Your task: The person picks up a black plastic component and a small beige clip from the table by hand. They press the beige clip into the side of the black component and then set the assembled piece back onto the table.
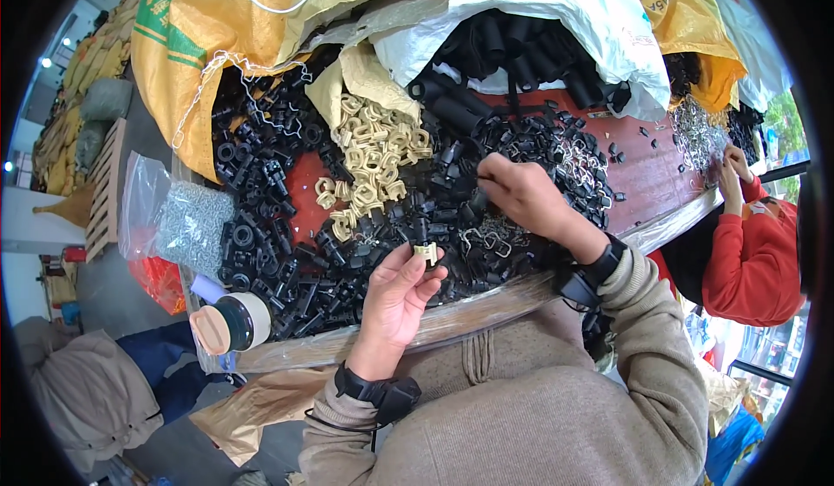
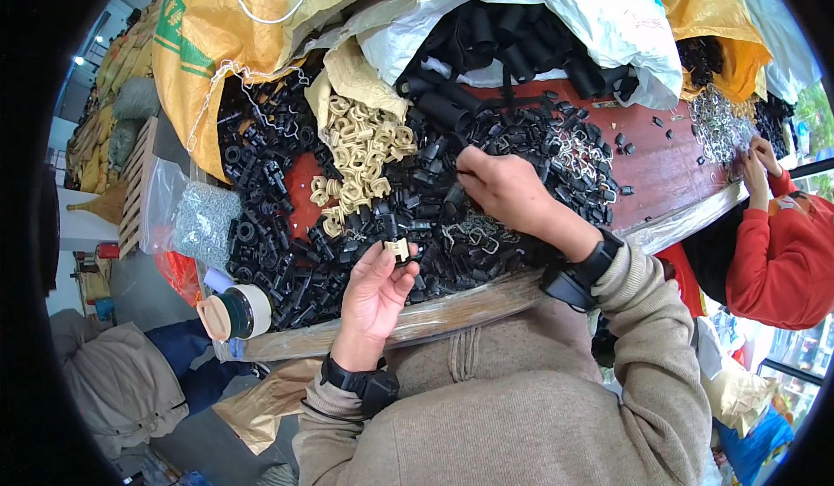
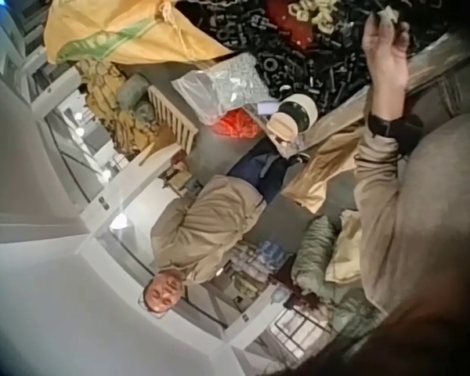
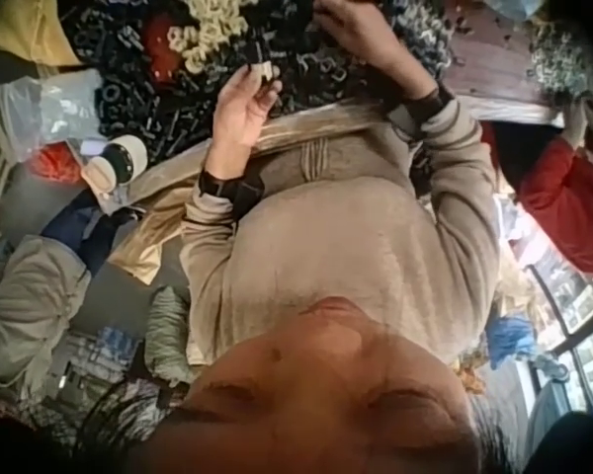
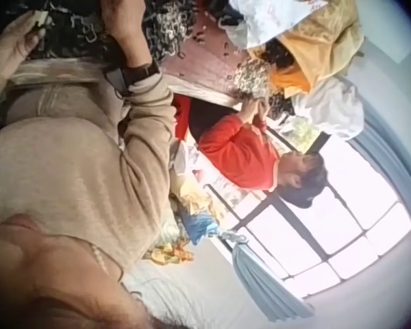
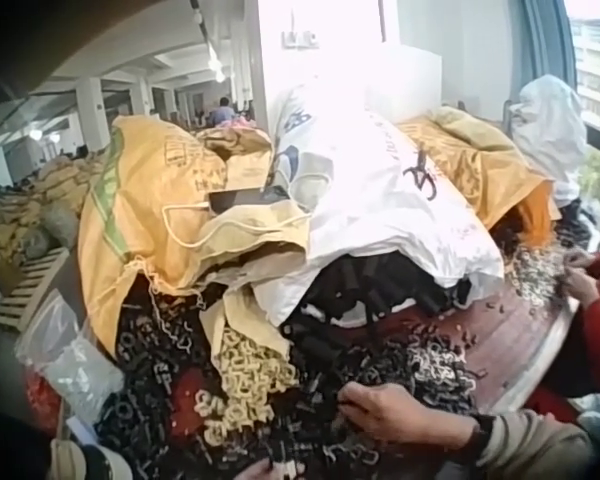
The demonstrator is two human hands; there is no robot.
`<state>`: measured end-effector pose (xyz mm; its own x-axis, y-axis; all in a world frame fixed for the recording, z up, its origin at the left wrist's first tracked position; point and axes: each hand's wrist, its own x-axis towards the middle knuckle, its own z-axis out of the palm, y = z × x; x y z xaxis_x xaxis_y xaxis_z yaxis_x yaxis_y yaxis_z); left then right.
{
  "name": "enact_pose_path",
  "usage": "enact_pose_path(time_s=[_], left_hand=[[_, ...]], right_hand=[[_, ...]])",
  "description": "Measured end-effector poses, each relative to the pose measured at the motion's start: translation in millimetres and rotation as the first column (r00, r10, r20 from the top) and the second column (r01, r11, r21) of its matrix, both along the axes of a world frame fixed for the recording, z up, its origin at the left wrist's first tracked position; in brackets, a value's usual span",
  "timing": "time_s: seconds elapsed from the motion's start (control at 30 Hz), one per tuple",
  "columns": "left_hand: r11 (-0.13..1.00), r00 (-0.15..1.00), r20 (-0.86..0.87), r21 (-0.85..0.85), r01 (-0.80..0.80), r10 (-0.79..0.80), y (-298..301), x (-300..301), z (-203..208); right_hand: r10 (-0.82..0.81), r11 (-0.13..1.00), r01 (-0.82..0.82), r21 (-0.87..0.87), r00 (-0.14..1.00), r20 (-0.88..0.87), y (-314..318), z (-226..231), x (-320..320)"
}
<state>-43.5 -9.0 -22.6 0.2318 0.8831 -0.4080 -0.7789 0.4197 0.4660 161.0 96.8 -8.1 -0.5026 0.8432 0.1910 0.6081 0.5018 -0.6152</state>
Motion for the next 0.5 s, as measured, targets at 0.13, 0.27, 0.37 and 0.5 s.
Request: enact_pose_path(time_s=[0.13,0.27,0.37,0.5], left_hand=[[0.999,0.998,-0.019,-0.013,0.051,-0.052,4.5,9.8,4.0],[0.994,0.994,-0.056,-0.057,0.096,-0.099,10.0,24.6,1.8],[0.992,0.988,-0.092,-0.045,0.118,-0.122,12.1,31.1,0.0],[0.991,0.978,-0.161,-0.026,0.133,-0.136,11.2,31.5,0.8]], right_hand=[[-0.190,0.782,-0.131,-0.610,0.881,-0.432,-9.5,2.7,12.9],[-0.418,0.540,-0.347,-0.767,0.681,-0.602,-24.6,1.9,9.7],[-0.403,0.593,-0.360,-0.721,0.642,-0.652,-38.4,-3.4,8.1],[-0.235,0.753,-0.284,-0.594,0.726,-0.646,-56.1,4.5,4.4]])
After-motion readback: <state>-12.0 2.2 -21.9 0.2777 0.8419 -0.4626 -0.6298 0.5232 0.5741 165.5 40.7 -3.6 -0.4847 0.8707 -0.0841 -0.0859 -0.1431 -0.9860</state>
